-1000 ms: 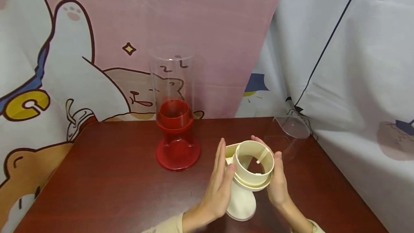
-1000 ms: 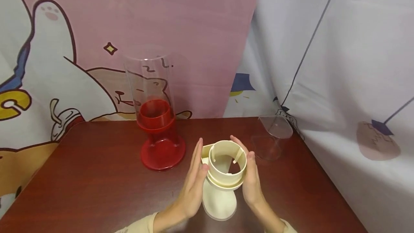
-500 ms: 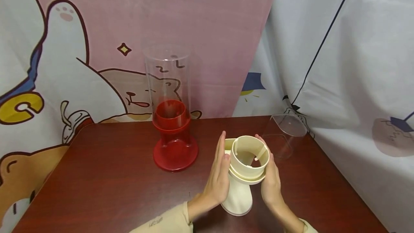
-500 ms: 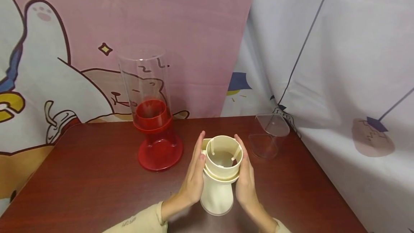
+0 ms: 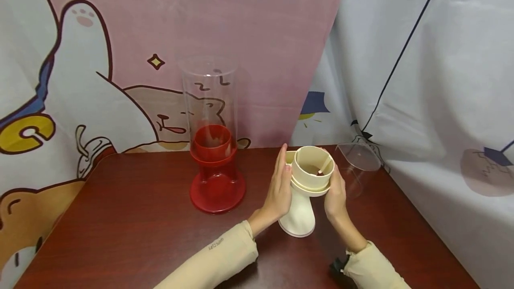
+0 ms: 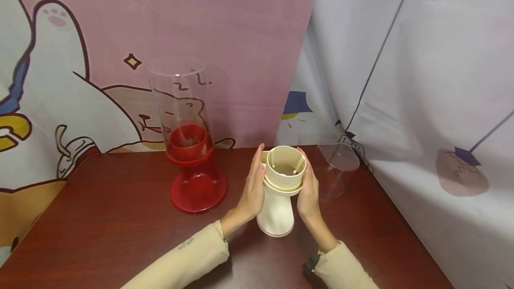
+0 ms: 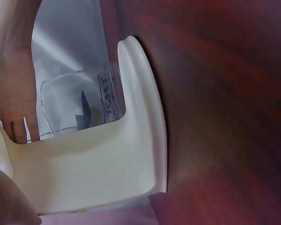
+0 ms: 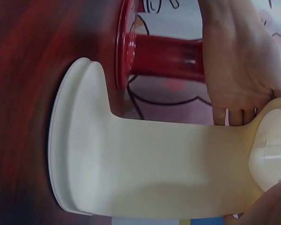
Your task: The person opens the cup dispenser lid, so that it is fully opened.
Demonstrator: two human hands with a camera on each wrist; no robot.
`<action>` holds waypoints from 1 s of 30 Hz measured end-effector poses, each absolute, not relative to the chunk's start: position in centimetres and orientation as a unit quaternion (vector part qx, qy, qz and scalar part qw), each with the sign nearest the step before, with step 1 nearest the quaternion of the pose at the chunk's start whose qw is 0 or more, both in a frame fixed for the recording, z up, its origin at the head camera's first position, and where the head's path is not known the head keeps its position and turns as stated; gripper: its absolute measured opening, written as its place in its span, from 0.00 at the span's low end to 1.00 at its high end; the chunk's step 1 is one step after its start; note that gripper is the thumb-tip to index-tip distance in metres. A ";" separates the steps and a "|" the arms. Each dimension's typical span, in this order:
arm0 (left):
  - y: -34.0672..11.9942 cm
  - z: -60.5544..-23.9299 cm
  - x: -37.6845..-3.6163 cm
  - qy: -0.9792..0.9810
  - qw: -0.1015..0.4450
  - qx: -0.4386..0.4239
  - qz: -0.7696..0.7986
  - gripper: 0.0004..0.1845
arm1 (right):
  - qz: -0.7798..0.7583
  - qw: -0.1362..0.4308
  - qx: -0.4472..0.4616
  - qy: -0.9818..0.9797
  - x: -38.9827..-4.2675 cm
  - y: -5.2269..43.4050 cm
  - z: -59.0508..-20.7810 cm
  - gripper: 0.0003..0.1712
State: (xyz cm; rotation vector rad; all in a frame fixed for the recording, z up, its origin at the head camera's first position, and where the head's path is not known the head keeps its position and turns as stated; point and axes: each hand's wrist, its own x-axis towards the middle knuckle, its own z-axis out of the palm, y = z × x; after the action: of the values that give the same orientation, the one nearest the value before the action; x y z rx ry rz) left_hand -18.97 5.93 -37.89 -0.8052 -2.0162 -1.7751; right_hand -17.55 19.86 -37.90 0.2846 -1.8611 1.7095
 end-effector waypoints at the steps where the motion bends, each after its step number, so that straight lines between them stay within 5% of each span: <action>1: 6.1 -37.6 -19.1 -0.707 0.168 -0.285 -0.625 0.26 | 0.644 0.299 0.099 -0.697 -18.0 20.2 -38.2 0.26; 7: 7.0 -37.6 -21.2 -0.713 0.186 -0.297 -0.607 0.25 | 0.656 0.302 0.039 -0.690 -20.4 21.6 -39.0 0.26; 30: 9.0 -40.1 -26.2 -0.734 0.160 -0.257 -0.608 0.27 | 0.713 0.270 0.028 -0.647 -24.4 22.5 -39.4 0.30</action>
State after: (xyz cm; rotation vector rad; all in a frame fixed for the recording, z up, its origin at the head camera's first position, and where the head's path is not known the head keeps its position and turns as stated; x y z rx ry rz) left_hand -26.18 8.98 -40.06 -0.7358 -2.0977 -1.7370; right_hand -24.41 22.48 -39.36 0.0752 -1.7433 1.9207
